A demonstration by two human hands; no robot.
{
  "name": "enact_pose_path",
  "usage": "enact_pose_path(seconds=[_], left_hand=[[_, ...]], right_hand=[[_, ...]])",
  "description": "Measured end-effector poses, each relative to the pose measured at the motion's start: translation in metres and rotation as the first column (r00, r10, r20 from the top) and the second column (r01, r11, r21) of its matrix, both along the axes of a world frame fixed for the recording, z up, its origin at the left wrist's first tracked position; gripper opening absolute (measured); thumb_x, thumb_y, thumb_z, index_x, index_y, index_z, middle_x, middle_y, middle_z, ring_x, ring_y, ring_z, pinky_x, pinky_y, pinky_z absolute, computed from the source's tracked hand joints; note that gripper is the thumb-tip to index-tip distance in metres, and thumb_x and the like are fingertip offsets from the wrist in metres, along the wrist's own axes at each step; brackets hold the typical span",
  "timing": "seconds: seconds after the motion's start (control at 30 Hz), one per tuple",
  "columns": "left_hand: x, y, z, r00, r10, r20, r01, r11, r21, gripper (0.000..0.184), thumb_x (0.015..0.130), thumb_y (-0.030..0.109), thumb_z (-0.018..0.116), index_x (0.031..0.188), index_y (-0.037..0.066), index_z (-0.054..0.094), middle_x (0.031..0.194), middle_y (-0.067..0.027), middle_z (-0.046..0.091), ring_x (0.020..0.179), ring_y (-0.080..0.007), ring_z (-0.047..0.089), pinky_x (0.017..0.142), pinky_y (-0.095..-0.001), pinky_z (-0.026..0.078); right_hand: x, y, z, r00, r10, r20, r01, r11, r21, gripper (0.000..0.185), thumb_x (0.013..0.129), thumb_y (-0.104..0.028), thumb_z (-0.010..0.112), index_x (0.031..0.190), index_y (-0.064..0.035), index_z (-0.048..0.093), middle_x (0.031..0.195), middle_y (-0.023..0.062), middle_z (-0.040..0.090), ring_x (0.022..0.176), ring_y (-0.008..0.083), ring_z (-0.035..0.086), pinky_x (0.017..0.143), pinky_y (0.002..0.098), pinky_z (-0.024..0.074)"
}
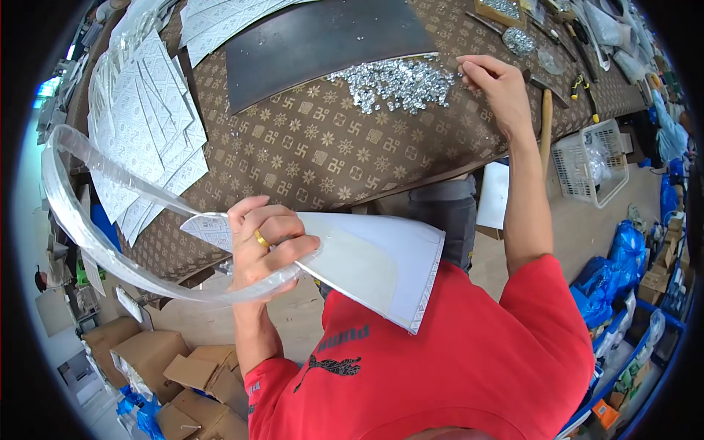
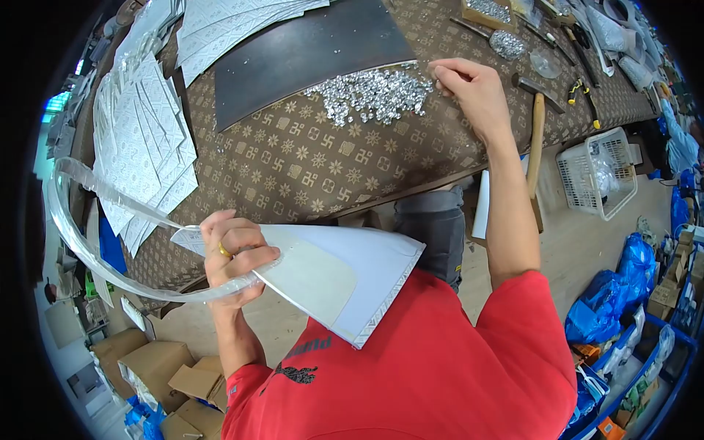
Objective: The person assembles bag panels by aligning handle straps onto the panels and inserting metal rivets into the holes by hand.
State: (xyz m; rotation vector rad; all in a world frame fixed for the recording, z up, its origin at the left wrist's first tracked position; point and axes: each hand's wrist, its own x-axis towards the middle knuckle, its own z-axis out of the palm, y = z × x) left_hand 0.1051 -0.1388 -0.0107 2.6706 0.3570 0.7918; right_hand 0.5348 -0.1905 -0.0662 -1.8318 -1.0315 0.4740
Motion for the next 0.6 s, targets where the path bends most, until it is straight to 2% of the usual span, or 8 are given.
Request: enact_pose_path(seconds=[0.1, 0.13, 0.2, 0.23, 0.27, 0.33, 0.47, 0.6], left_hand=[[0.001, 0.0, -0.004, 1.0, 0.002, -0.01, -0.001, 1.0, 0.026, 0.022, 0.065, 0.019, 0.074, 0.087, 0.017, 0.073, 0.089, 0.0028, 0.065, 0.092, -0.0213, 0.065, 0.1, -0.0485, 0.043], [0.0, 0.0, -0.003, 0.998, 0.019, -0.06, -0.019, 1.0, 0.012, 0.022, 0.065, 0.019, 0.074, 0.087, 0.017, 0.073, 0.089, 0.0028, 0.065, 0.092, -0.0213, 0.065, 0.1, -0.0485, 0.043], [0.0, 0.003, -0.002, 0.999, -0.046, 0.004, 0.046, 0.999, -0.015, 0.031, 0.073, 0.042, 0.069, 0.082, 0.013, 0.073, 0.086, -0.0015, 0.064, 0.09, -0.0244, 0.065, 0.1, -0.0518, 0.042], [-0.004, 0.001, -0.001, 0.999, -0.031, -0.037, 0.031, 0.999, -0.014, 0.031, 0.073, 0.042, 0.069, 0.082, 0.013, 0.073, 0.086, -0.0015, 0.064, 0.09, -0.0244, 0.065, 0.1, -0.0518, 0.042], [-0.005, 0.0, -0.001, 1.0, -0.024, -0.02, 0.024, 1.0, -0.006, 0.027, 0.073, 0.038, 0.07, 0.082, 0.013, 0.073, 0.086, -0.0006, 0.064, 0.09, -0.0236, 0.065, 0.1, -0.052, 0.043], [-0.005, -0.001, -0.003, 0.999, -0.02, 0.042, 0.019, 1.0, 0.006, 0.019, 0.072, 0.031, 0.072, 0.081, 0.014, 0.073, 0.085, 0.0014, 0.065, 0.089, -0.0219, 0.065, 0.102, -0.0523, 0.043], [-0.004, -0.009, 0.001, 0.999, -0.018, -0.042, 0.018, 1.0, -0.001, 0.013, 0.067, 0.021, 0.075, 0.079, 0.016, 0.072, 0.083, 0.0043, 0.065, 0.087, -0.0195, 0.065, 0.104, -0.0533, 0.044], [-0.004, -0.014, 0.001, 1.0, 0.026, 0.012, -0.026, 1.0, 0.004, 0.014, 0.065, 0.019, 0.075, 0.079, 0.018, 0.072, 0.083, 0.0053, 0.065, 0.087, -0.0185, 0.065, 0.104, -0.0542, 0.045]], right_hand=[[-0.045, -0.003, 0.012, 0.793, 0.258, -0.552, -0.123, 0.955, 0.27, 0.019, 0.096, -0.01, 0.071, 0.111, -0.0004, 0.075, 0.091, 0.0058, 0.072, 0.078, 0.0102, 0.064, 0.072, 0.0223, 0.0513], [-0.063, -0.007, 0.009, 0.76, 0.264, -0.594, -0.128, 0.957, 0.262, 0.019, 0.096, -0.01, 0.071, 0.111, -0.0004, 0.075, 0.091, 0.0058, 0.072, 0.078, 0.0102, 0.064, 0.072, 0.0223, 0.0513], [-0.098, -0.01, 0.005, 0.501, 0.481, -0.719, -0.351, 0.873, 0.339, 0.016, 0.094, -0.009, 0.072, 0.108, -0.0008, 0.073, 0.09, 0.0053, 0.071, 0.077, 0.0102, 0.063, 0.07, 0.0209, 0.0499], [-0.114, -0.011, 0.004, 0.351, 0.566, -0.746, -0.439, 0.803, 0.403, 0.015, 0.093, -0.009, 0.073, 0.106, -0.001, 0.072, 0.09, 0.0051, 0.071, 0.076, 0.0102, 0.062, 0.069, 0.0202, 0.0493], [-0.131, -0.014, 0.003, 0.323, 0.573, -0.753, -0.433, 0.797, 0.421, 0.015, 0.093, -0.009, 0.073, 0.106, -0.001, 0.072, 0.09, 0.0051, 0.071, 0.076, 0.0102, 0.062, 0.069, 0.0202, 0.0493], [-0.162, -0.018, 0.01, 0.188, 0.534, -0.825, -0.686, 0.672, 0.279, 0.012, 0.093, -0.012, 0.074, 0.099, -0.0026, 0.069, 0.087, 0.0028, 0.067, 0.075, 0.0105, 0.061, 0.07, 0.0212, 0.048], [-0.195, -0.02, 0.009, 0.024, 0.524, -0.851, -0.761, 0.562, 0.325, 0.014, 0.094, -0.017, 0.074, 0.095, -0.0039, 0.069, 0.088, 0.0021, 0.063, 0.081, 0.0111, 0.059, 0.075, 0.0232, 0.0462], [-0.207, -0.023, -0.013, 0.05, 0.656, -0.753, -0.783, 0.494, 0.378, 0.017, 0.094, -0.02, 0.075, 0.092, -0.0039, 0.069, 0.095, 0.0018, 0.06, 0.088, 0.0116, 0.057, 0.079, 0.0255, 0.0449]])
